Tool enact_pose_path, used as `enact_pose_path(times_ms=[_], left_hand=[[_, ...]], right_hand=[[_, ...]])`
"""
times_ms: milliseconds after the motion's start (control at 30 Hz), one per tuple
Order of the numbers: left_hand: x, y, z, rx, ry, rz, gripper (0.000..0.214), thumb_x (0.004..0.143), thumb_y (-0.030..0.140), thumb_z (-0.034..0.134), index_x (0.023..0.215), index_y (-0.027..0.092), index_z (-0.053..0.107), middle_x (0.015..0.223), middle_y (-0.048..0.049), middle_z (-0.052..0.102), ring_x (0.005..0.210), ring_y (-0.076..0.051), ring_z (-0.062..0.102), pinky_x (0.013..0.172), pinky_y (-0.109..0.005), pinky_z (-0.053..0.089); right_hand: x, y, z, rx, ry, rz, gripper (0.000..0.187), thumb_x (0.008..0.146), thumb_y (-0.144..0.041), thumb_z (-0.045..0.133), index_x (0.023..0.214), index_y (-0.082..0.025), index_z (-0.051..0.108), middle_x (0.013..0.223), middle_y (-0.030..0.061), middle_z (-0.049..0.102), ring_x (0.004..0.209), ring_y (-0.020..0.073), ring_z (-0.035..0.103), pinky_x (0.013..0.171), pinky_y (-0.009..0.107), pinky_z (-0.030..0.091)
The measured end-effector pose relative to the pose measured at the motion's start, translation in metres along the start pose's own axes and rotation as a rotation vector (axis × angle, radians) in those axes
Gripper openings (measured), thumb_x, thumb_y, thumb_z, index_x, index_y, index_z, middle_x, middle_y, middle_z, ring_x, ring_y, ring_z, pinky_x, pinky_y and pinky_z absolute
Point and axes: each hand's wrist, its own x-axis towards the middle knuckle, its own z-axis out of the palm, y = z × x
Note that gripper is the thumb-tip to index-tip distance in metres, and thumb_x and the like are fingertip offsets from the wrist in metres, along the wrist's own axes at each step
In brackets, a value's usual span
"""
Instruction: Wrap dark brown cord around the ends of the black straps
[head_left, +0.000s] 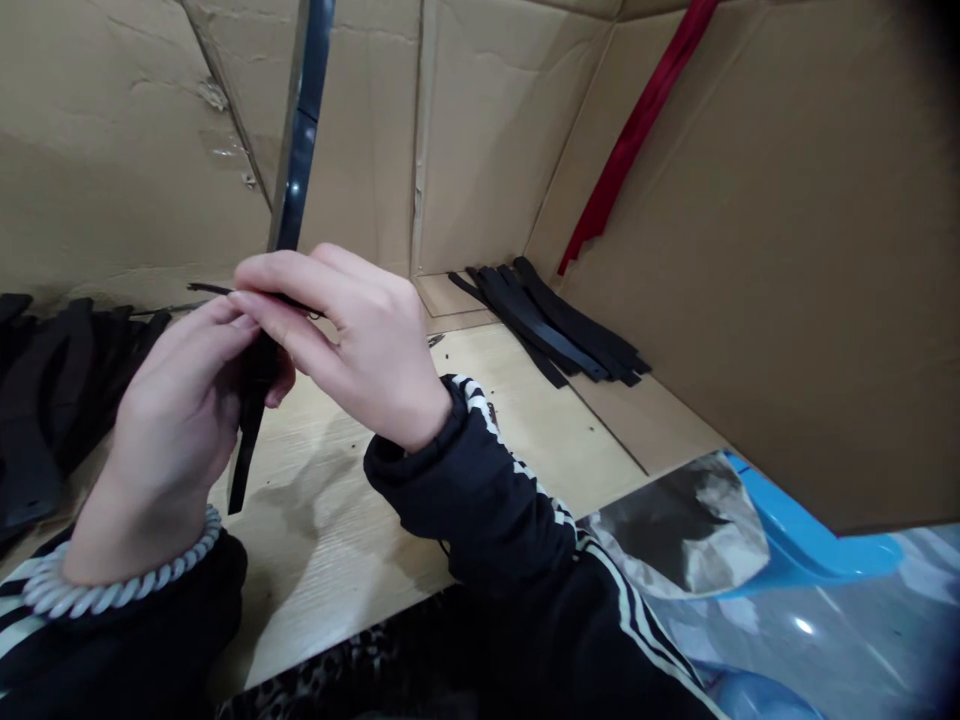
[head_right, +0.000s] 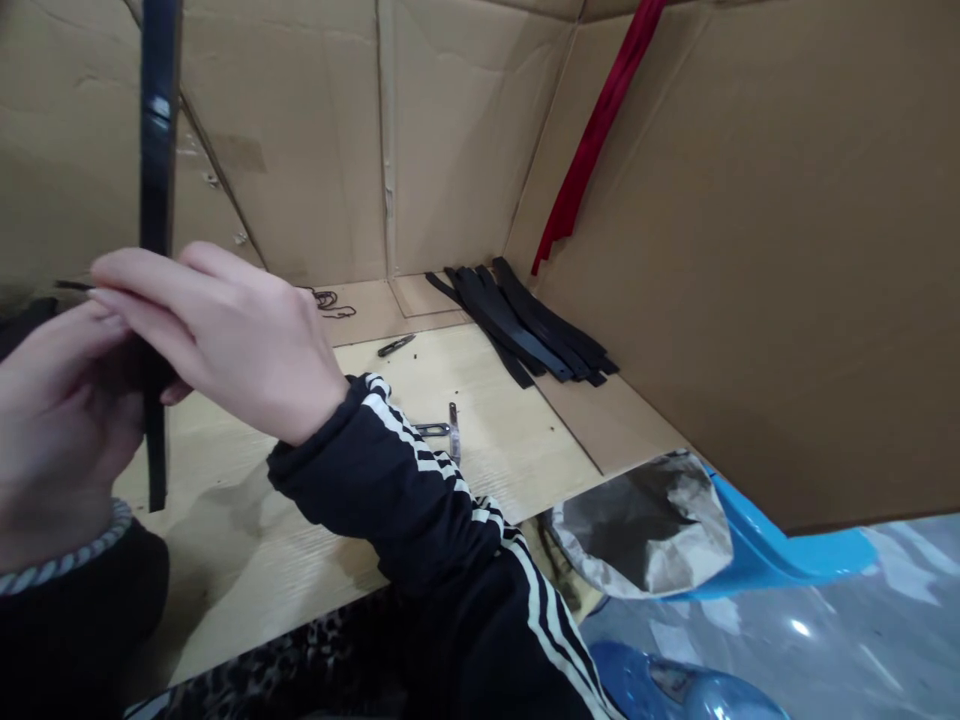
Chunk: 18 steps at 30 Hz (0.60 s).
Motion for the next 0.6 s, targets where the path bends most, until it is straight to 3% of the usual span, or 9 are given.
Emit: enact_pose_path(times_ms=[133,300,467,600], left_hand=[[0.003,-0.003,0.0,0.033,-0.004,-0.078,0.02,0.087,0.012,0.048,0.078,0.015,0.065,0.063,0.0007,0.055,0.05,-0.007,0.051,0.043,-0.013,0.044],[0.005,-0.007,-0.002,0.024,-0.093,-0.135,0.015,0.09,0.025,0.053,0.088,0.015,0.064,0.068,-0.0005,0.058,0.051,-0.01,0.055,0.042,-0.019,0.048],[0.006,-0.012,-0.005,0.119,-0.297,-0.074,0.017,0.085,0.031,0.062,0.094,0.017,0.061,0.067,0.0007,0.059,0.05,-0.01,0.055,0.037,-0.018,0.047],[0.006,-0.015,-0.004,0.225,-0.28,-0.077,0.012,0.086,0.027,0.061,0.089,0.016,0.059,0.062,0.0013,0.058,0.043,-0.007,0.05,0.035,-0.015,0.043]], right_hand=[[0.001,0.002,0.002,-0.028,0.045,0.024,0.012,0.091,-0.02,0.054,0.088,-0.019,0.065,0.086,-0.0014,0.065,0.085,0.008,0.062,0.077,0.017,0.049],[0.001,0.004,0.005,-0.008,0.133,0.025,0.012,0.089,-0.021,0.054,0.082,-0.021,0.064,0.079,-0.0027,0.06,0.078,0.0065,0.06,0.073,0.014,0.048],[0.001,0.007,0.001,0.077,0.2,0.057,0.012,0.088,-0.022,0.053,0.081,-0.023,0.063,0.081,-0.0048,0.059,0.083,0.0078,0.062,0.075,0.017,0.05],[0.001,0.011,-0.002,0.147,0.27,0.099,0.015,0.087,-0.02,0.052,0.079,-0.023,0.064,0.084,-0.0037,0.062,0.092,0.0101,0.062,0.075,0.016,0.051]])
